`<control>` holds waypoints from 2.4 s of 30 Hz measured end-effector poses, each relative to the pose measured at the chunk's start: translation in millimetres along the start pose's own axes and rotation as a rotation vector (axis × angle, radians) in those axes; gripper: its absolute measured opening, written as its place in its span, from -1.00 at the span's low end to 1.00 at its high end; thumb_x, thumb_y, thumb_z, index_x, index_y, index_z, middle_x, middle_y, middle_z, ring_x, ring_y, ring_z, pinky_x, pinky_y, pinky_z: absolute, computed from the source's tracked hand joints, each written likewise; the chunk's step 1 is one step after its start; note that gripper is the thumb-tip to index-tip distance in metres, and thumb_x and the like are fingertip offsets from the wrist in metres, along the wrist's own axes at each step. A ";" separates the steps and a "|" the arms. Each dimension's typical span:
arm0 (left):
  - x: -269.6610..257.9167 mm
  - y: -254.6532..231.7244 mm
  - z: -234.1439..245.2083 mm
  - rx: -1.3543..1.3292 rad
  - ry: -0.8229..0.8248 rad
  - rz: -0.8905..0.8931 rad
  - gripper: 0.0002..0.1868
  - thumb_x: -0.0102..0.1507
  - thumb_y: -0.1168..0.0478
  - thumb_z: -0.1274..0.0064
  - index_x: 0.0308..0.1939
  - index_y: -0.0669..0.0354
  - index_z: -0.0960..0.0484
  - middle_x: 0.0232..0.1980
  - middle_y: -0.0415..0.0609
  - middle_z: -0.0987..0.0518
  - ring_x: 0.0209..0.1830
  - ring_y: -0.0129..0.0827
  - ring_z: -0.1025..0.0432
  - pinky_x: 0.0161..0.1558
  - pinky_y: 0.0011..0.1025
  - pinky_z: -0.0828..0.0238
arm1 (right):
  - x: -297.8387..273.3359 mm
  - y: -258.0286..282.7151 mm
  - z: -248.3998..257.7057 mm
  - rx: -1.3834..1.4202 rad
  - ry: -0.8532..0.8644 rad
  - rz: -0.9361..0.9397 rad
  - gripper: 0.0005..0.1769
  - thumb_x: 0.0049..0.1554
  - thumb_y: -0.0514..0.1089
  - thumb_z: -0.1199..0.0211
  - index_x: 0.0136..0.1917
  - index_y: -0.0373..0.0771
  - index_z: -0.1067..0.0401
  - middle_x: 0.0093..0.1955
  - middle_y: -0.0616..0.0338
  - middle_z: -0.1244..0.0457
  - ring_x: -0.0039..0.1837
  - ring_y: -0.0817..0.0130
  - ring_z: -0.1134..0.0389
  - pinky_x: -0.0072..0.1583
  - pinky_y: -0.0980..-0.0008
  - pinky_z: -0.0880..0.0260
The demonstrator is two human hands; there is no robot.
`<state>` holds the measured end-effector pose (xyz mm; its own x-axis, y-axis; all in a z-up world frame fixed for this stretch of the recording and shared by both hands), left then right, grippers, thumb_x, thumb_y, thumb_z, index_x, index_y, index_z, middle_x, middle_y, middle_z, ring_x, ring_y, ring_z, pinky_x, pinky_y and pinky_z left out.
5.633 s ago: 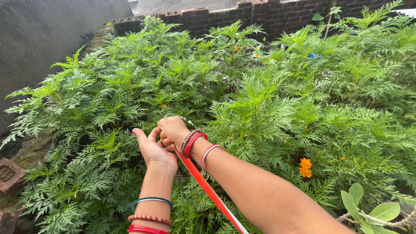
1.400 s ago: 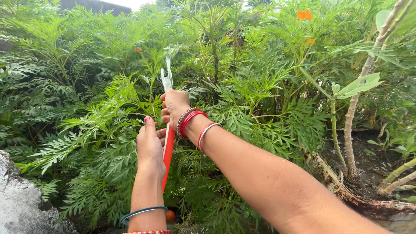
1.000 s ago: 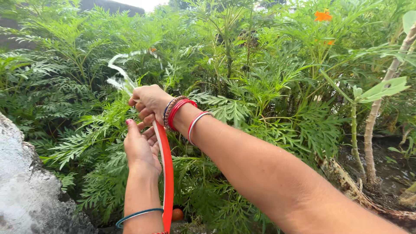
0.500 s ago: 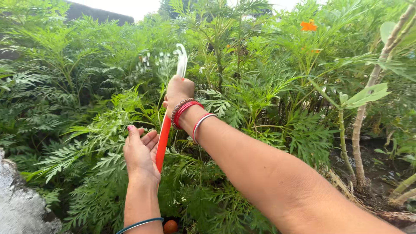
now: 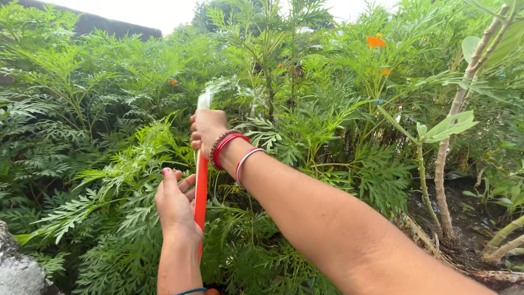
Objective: The person waters various potted plants on a rooftop garden using a hose, controlling the water flow by pinching the end of the hose and moving it between different pots.
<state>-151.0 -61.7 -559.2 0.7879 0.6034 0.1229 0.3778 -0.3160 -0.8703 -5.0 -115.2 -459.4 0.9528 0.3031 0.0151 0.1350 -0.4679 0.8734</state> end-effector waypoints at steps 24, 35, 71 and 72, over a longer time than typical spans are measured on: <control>6.1 -1.4 -7.5 -0.158 -0.034 -0.024 -0.40 0.41 -0.20 0.33 0.20 0.28 -0.34 0.09 0.18 -0.56 0.03 -0.16 -0.51 0.10 -0.20 -0.43 | -8.0 12.2 31.5 0.096 -0.229 0.193 -0.87 0.22 -0.16 0.06 -0.16 -0.23 -0.20 -0.47 0.28 -0.01 -0.51 0.46 0.00 -0.46 0.39 0.04; 5.0 -2.7 4.3 -0.161 -0.110 -0.071 -0.42 0.42 -0.20 0.30 0.18 0.23 -0.40 -0.01 0.01 -0.53 -0.08 -0.33 -0.45 0.01 -0.31 -0.37 | -21.0 -22.0 -29.0 -0.257 0.555 -0.467 -0.86 0.24 -0.12 0.00 -0.04 -0.22 -0.28 -0.48 0.46 -0.01 -0.52 0.65 0.06 -0.49 0.57 0.10; -1.1 -21.1 -4.0 -0.110 -0.045 -0.086 -0.39 0.37 -0.23 0.29 0.16 0.24 -0.37 0.11 0.13 -0.56 0.07 -0.14 -0.52 0.13 -0.17 -0.42 | -59.0 -14.6 40.0 0.078 0.095 -0.044 -0.81 0.26 -0.07 0.07 -0.08 -0.20 -0.25 -0.47 0.40 0.02 -0.51 0.58 0.09 -0.44 0.47 0.09; -1.0 -20.6 -5.4 -0.105 -0.041 -0.081 -0.39 0.38 -0.24 0.30 0.16 0.25 -0.37 0.12 0.14 -0.56 0.08 -0.14 -0.51 0.15 -0.17 -0.42 | -58.9 -13.7 46.2 0.103 0.028 0.000 -0.75 0.27 0.00 0.09 -0.11 -0.19 -0.23 -0.48 0.40 0.03 -0.52 0.57 0.10 -0.45 0.47 0.10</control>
<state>-156.9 -59.8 -538.8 0.7330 0.6589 0.1690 0.4899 -0.3390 -0.8031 -50.4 -165.0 -494.8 0.9450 0.3256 0.0297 0.1640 -0.5506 0.8185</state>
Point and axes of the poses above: each hand's wrist, its own x-axis towards the middle knuckle, its own z-axis out of the back of the hand, y = z × x, the point moved 3 cm from there along x, towards the middle knuckle
